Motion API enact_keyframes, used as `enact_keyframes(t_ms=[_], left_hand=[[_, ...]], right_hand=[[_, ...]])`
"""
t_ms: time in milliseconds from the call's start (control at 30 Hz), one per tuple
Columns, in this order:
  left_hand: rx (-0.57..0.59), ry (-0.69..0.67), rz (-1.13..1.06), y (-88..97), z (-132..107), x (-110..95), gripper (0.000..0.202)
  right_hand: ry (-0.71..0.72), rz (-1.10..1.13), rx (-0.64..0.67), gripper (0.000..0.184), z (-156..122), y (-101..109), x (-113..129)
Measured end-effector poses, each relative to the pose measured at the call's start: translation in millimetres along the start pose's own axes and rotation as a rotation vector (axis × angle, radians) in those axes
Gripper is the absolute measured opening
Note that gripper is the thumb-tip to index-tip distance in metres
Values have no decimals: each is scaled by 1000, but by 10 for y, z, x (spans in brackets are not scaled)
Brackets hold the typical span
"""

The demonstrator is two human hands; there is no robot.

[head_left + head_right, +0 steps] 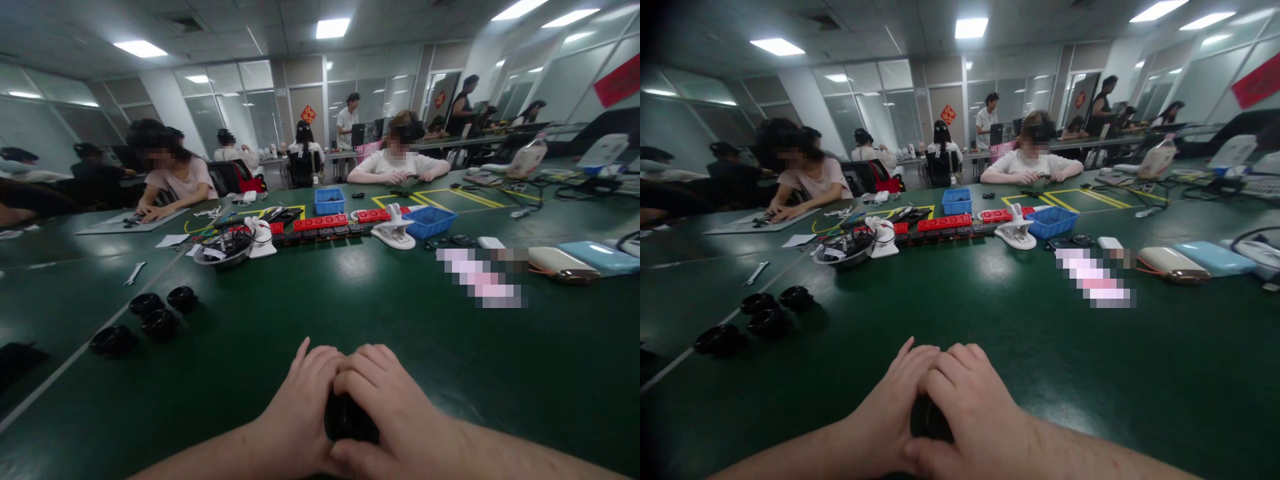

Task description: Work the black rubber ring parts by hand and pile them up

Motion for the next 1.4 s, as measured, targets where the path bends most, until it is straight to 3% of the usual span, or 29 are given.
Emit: enact_keyframes(t_ms=[133,267,500,633,800,900,1033,1200,1267,1400], left_hand=[[-71,70,42,-76,-21,-53,48],[-25,82,10,-56,6,-67,34],[155,-11,-54,47,108,72,41],[225,-44,-28,65,124,116,37],[233,-95,-11,82,98,70,54],[185,-79,-16,87,76,34,69],[56,14,38,46,37,1,72],[-46,37,50,-31,9,-45,30],[-36,29,23,-32,17,-45,27],[98,-34,-31,14,53,-25,30]], right_hand=[[1,-54,-19,26,-4,-64,-28],[37,-28,-24,22,9,-43,-49],[187,127,39,9,38,0,-76],[266,166,66,16,18,-54,-67],[313,174,-25,18,6,-42,-39],[275,159,-99,19,2,-3,-26],[116,80,-126,31,-8,-18,-54],[36,-38,-59,28,-15,-60,-74],[45,-53,-22,22,-8,-52,-66],[94,3,3,13,7,-33,-54]])
Point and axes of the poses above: each hand's wrist, its own z-axis towards the middle knuckle, its own y-axis out of the back of the hand, x = y × z, the point moved 1 cm from there along z, towards the middle knuckle, and after that the axes turned 2 degrees about -x, right-handed, at the moved point
